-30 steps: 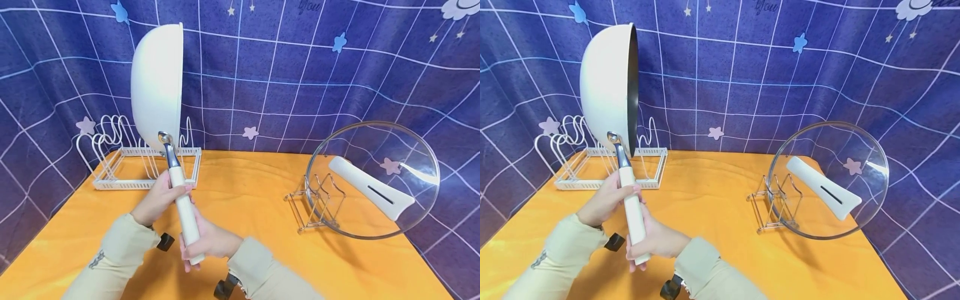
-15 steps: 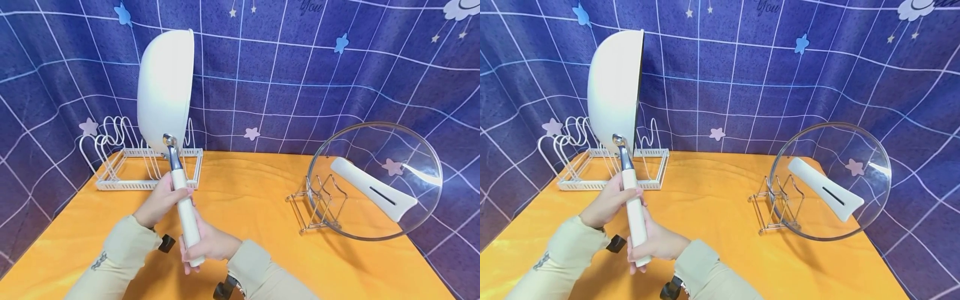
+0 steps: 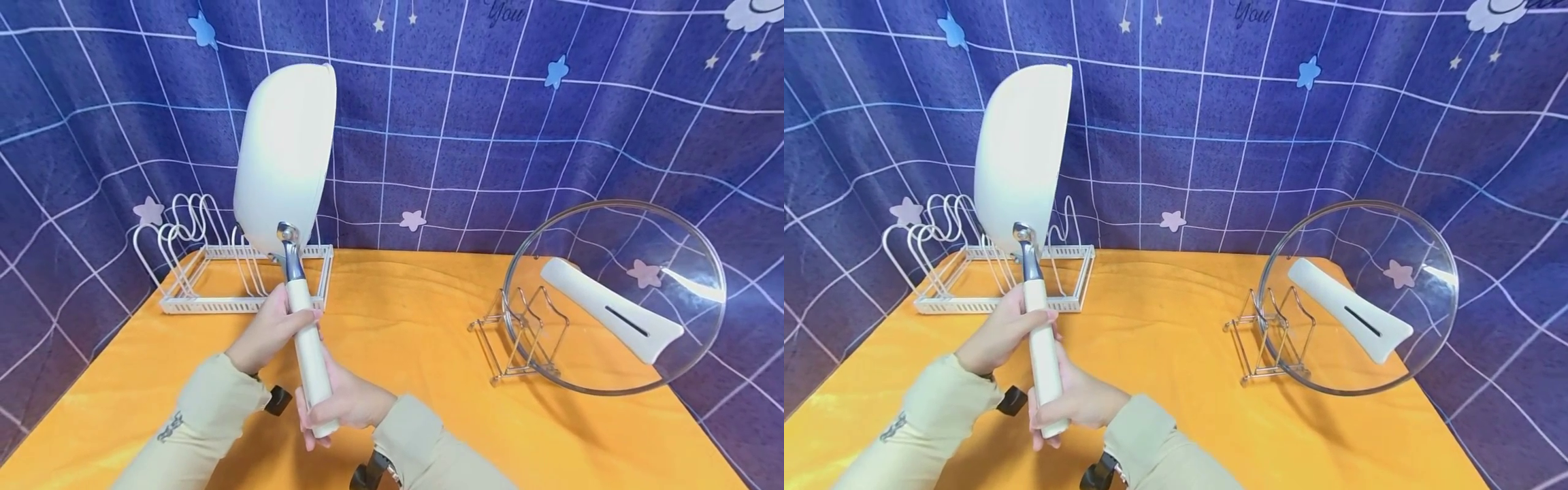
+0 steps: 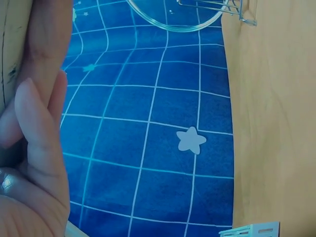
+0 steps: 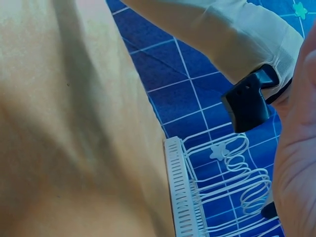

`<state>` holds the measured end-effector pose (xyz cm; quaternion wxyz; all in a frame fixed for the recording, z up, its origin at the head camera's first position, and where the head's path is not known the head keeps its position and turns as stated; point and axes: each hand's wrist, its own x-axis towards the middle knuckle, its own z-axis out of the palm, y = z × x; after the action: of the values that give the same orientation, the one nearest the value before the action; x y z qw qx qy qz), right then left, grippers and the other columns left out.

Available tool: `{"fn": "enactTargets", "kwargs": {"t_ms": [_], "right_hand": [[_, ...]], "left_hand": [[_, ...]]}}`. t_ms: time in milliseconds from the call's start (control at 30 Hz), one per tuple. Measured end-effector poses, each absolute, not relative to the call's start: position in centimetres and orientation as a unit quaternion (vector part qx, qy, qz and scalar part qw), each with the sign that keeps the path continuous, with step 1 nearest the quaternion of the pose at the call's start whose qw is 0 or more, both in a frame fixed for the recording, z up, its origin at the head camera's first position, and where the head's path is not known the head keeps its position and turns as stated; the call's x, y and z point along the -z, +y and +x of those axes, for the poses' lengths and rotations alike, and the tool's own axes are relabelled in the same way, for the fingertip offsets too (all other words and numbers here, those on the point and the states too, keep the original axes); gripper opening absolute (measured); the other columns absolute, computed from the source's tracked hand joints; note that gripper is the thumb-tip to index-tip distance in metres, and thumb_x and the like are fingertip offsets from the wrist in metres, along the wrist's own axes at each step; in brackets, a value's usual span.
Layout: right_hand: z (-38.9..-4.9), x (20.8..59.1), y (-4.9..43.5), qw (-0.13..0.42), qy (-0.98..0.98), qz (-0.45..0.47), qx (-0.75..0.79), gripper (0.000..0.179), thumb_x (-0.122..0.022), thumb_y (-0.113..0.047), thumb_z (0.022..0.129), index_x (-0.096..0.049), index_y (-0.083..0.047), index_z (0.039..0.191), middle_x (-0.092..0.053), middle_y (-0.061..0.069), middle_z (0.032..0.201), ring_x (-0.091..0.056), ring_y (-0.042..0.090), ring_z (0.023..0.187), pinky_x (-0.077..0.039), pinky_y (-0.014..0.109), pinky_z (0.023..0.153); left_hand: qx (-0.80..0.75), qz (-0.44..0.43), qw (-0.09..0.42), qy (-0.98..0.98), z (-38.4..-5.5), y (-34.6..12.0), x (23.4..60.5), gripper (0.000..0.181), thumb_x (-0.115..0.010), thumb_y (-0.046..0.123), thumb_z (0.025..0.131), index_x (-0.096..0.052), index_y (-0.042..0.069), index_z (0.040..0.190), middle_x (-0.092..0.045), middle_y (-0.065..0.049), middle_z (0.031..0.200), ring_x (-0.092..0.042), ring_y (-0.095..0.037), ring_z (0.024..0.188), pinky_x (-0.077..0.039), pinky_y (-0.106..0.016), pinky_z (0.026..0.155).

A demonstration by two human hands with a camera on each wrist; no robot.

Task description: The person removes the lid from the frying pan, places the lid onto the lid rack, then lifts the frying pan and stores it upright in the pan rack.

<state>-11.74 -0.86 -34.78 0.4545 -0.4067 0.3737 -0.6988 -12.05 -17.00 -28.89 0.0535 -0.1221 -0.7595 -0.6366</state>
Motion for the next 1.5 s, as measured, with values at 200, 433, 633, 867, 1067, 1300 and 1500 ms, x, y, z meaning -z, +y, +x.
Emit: {"fn": "enactTargets", "kwargs": {"t_ms": [200, 433, 633, 867, 1067, 1300, 1500], "right_hand": [[-11.8, 35.3, -0.8, 0.452, 0.370, -0.422, 0.694, 0.103, -0.044, 0.014, 0.073, 0.011, -0.031, 0.147, -0.055, 0.004, 0.069, -0.061, 0.014, 0.055, -0.044, 0.025, 0.042], [-11.9, 35.4, -0.7, 0.449, 0.369, -0.427, 0.693, 0.103, -0.044, 0.013, 0.073, 0.011, -0.033, 0.148, -0.055, 0.004, 0.068, -0.060, 0.014, 0.054, -0.043, 0.024, 0.041], [-11.9, 35.6, -0.8, 0.452, 0.367, -0.425, 0.693, 0.100, -0.043, 0.014, 0.073, 0.007, -0.032, 0.147, -0.055, 0.003, 0.068, -0.059, 0.014, 0.054, -0.042, 0.024, 0.041], [-11.9, 35.9, -0.7, 0.453, 0.370, -0.413, 0.699, 0.098, -0.043, 0.015, 0.073, 0.004, -0.031, 0.146, -0.055, 0.004, 0.066, -0.059, 0.014, 0.054, -0.042, 0.024, 0.039], [-11.7, 36.0, -0.7, 0.461, 0.373, -0.401, 0.698, 0.090, -0.042, 0.015, 0.072, -0.003, -0.027, 0.141, -0.056, 0.004, 0.068, -0.059, 0.014, 0.054, -0.042, 0.024, 0.041], [-11.5, 36.4, -0.9, 0.459, 0.380, -0.398, 0.697, 0.089, -0.043, 0.016, 0.072, -0.004, -0.027, 0.140, -0.055, 0.006, 0.068, -0.058, 0.013, 0.054, -0.042, 0.023, 0.040], [-11.4, 36.7, -1.0, 0.463, 0.374, -0.394, 0.700, 0.095, -0.043, 0.018, 0.074, 0.001, -0.030, 0.144, -0.054, 0.007, 0.068, -0.058, 0.013, 0.053, -0.041, 0.023, 0.039]], "left_hand": [[0.633, -0.120, 0.063, -0.762, -12.1, -16.8, 29.1, 0.030, -0.054, -0.004, 0.084, -0.037, -0.010, 0.107, -0.054, -0.012, 0.087, -0.059, -0.016, 0.069, -0.052, -0.029, 0.066], [0.629, -0.112, 0.059, -0.767, -12.2, -16.7, 29.2, 0.031, -0.055, -0.003, 0.084, -0.037, -0.010, 0.108, -0.053, -0.012, 0.088, -0.057, -0.015, 0.070, -0.051, -0.028, 0.067], [0.612, -0.114, 0.059, -0.780, -12.3, -16.8, 29.3, 0.028, -0.057, 0.000, 0.084, -0.041, -0.008, 0.105, -0.050, -0.010, 0.086, -0.052, -0.016, 0.073, -0.048, -0.028, 0.068], [0.606, -0.104, 0.044, -0.787, -12.7, -16.7, 29.8, 0.028, -0.058, 0.001, 0.084, -0.043, -0.009, 0.106, -0.049, -0.012, 0.089, -0.051, -0.018, 0.078, -0.046, -0.028, 0.073], [0.612, -0.095, 0.045, -0.784, -12.4, -16.9, 30.2, 0.031, -0.058, 0.003, 0.085, -0.039, -0.009, 0.108, -0.049, -0.011, 0.089, -0.052, -0.016, 0.076, -0.047, -0.027, 0.071], [0.616, -0.097, 0.034, -0.781, -12.2, -17.2, 30.5, 0.033, -0.058, 0.004, 0.086, -0.038, -0.008, 0.109, -0.051, -0.010, 0.088, -0.055, -0.016, 0.074, -0.048, -0.028, 0.072], [0.617, -0.099, 0.028, -0.781, -12.1, -17.4, 30.8, 0.035, -0.057, 0.004, 0.086, -0.037, -0.009, 0.111, -0.051, -0.012, 0.089, -0.056, -0.017, 0.074, -0.049, -0.028, 0.072]]}}
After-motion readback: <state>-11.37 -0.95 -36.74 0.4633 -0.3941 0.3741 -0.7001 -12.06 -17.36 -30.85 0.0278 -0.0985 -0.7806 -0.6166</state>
